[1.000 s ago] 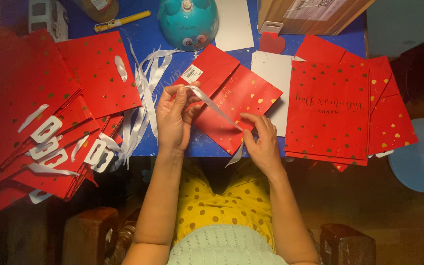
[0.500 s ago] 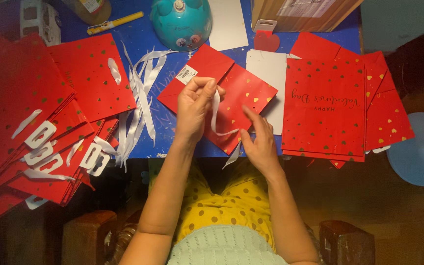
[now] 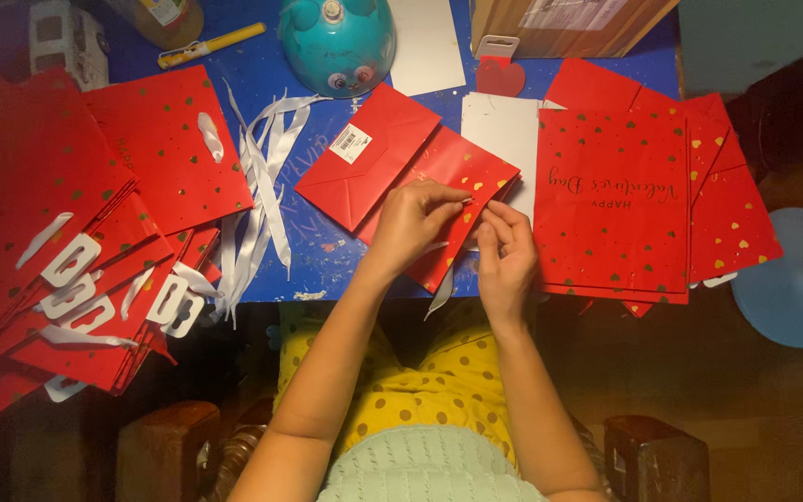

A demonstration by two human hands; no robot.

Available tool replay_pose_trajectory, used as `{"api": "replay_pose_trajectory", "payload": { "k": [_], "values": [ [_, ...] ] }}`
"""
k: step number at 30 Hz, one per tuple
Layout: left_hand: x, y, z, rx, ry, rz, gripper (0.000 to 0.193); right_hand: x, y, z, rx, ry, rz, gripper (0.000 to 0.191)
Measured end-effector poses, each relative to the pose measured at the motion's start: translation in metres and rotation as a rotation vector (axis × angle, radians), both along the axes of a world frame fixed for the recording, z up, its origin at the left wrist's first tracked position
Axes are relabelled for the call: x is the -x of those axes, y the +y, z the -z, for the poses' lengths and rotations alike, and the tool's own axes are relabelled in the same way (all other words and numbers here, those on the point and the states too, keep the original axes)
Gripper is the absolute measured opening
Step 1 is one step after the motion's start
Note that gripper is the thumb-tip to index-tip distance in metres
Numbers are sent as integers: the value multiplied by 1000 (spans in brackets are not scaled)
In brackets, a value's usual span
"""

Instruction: The person assembles red Valentine's Day gift bags by inserting white ribbons through the handles and securing them with plastic clips. They handle multiple bags one at a time, folding and adjusting the ribbons before placing the finished bags into a stack.

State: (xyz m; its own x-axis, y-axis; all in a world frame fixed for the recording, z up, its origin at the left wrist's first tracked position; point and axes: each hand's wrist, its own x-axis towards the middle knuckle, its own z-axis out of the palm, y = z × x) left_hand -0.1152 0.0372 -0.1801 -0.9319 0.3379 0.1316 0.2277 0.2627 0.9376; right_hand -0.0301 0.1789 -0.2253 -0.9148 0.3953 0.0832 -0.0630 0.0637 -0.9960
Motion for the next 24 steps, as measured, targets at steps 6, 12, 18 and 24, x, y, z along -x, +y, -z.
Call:
{"api": "replay_pose_trajectory", "payload": {
  "k": [6, 12, 18, 24],
  "values": [
    [1, 3, 0, 82, 225, -65, 8, 15, 13, -11, -39, -96, -23, 29],
    [-1, 9, 0, 313, 549, -24, 4, 24, 14, -15, -69, -156, -8, 24],
    [6, 12, -3, 546, 731, 40, 6, 23, 13, -13, -313, -172, 31, 16],
    [6, 12, -4, 429, 688, 46, 8, 24, 15, -10, -461, -156, 58, 15]
  ]
}}
